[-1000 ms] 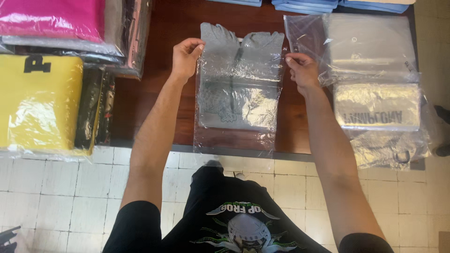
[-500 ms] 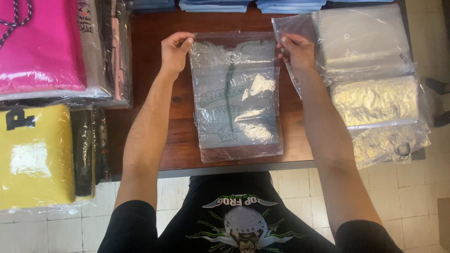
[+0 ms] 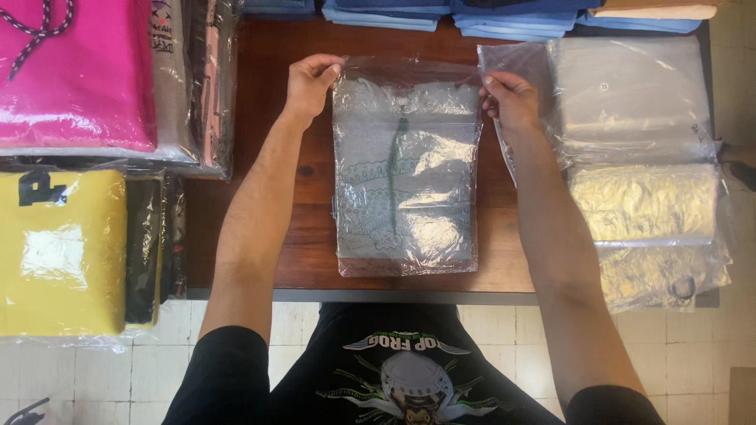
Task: The person takes a gray sweatshirt off a clothing rack, spreads it out on a wooden table, and folds it. The person then places the folded sweatshirt into a clear plastic bag and seals it using an adhesive strip.
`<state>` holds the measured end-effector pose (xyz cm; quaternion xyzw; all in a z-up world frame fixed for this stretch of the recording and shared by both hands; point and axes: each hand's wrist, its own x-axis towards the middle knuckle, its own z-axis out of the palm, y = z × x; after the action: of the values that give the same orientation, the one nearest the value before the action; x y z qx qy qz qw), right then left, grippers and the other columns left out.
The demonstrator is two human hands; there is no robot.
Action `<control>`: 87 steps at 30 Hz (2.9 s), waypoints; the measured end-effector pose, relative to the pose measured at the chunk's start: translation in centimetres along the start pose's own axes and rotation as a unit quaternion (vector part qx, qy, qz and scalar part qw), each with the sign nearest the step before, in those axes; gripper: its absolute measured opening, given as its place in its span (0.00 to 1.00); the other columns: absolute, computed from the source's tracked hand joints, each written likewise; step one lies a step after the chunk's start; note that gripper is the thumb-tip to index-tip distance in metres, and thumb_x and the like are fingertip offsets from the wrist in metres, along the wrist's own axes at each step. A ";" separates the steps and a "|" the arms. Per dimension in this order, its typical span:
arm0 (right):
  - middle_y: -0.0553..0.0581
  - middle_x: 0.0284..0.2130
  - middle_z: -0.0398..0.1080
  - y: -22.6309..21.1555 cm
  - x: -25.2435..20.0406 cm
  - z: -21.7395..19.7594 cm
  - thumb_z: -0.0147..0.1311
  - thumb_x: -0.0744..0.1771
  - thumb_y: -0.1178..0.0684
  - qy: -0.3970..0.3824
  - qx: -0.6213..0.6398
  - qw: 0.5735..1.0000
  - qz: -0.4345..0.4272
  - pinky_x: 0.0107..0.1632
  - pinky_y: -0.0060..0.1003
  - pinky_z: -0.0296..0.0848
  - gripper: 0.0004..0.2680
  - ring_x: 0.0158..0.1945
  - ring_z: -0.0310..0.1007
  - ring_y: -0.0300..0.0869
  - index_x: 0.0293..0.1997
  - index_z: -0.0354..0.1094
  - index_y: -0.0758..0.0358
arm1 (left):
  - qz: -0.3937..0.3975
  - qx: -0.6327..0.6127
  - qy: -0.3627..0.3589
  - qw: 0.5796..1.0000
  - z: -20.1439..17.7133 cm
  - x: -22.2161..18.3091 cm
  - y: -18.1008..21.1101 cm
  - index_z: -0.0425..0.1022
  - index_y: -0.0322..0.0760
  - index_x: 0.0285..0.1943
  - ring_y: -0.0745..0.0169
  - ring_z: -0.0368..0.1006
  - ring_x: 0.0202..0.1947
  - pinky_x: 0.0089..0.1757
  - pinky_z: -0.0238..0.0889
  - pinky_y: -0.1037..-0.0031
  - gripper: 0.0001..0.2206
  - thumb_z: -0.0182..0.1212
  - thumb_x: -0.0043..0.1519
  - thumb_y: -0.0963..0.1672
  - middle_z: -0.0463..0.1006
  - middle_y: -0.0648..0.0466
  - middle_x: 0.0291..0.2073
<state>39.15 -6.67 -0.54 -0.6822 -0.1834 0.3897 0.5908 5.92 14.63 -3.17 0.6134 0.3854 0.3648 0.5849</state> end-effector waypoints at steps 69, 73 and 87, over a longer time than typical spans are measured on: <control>0.53 0.35 0.71 14.4 -30.0 -5.3 0.57 0.70 0.54 0.039 -0.007 0.998 -0.046 0.27 0.28 0.67 0.01 0.27 0.72 0.40 0.44 0.72 0.54 | -0.001 0.060 0.175 0.983 4.9 -36.9 -2.1 0.76 0.28 0.45 0.57 0.76 0.19 0.27 0.74 0.72 0.06 0.62 0.68 0.41 0.71 0.44 0.50; 0.54 0.29 0.71 15.8 -29.7 -4.6 0.56 0.69 0.58 0.073 -0.002 0.995 -0.073 0.23 0.29 0.66 0.00 0.20 0.73 0.39 0.41 0.72 0.59 | -0.065 0.092 0.196 0.974 4.1 -35.6 -5.6 0.81 0.39 0.39 0.58 0.79 0.17 0.21 0.69 0.72 0.04 0.65 0.65 0.43 0.80 0.53 0.24; 0.46 0.31 0.63 15.8 -37.6 -6.3 0.54 0.70 0.54 0.043 0.072 0.996 0.022 0.36 0.23 0.60 0.02 0.35 0.63 0.33 0.45 0.71 0.55 | -0.090 -0.125 0.147 0.977 3.3 -43.7 -7.5 0.77 0.38 0.43 0.76 0.65 0.30 0.34 0.58 0.82 0.04 0.58 0.69 0.41 0.73 0.61 0.30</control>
<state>16.92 -41.30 -3.75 -0.6575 -0.1144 0.3850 0.6375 -10.54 -26.04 -10.71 0.4380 0.4724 0.4423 0.6240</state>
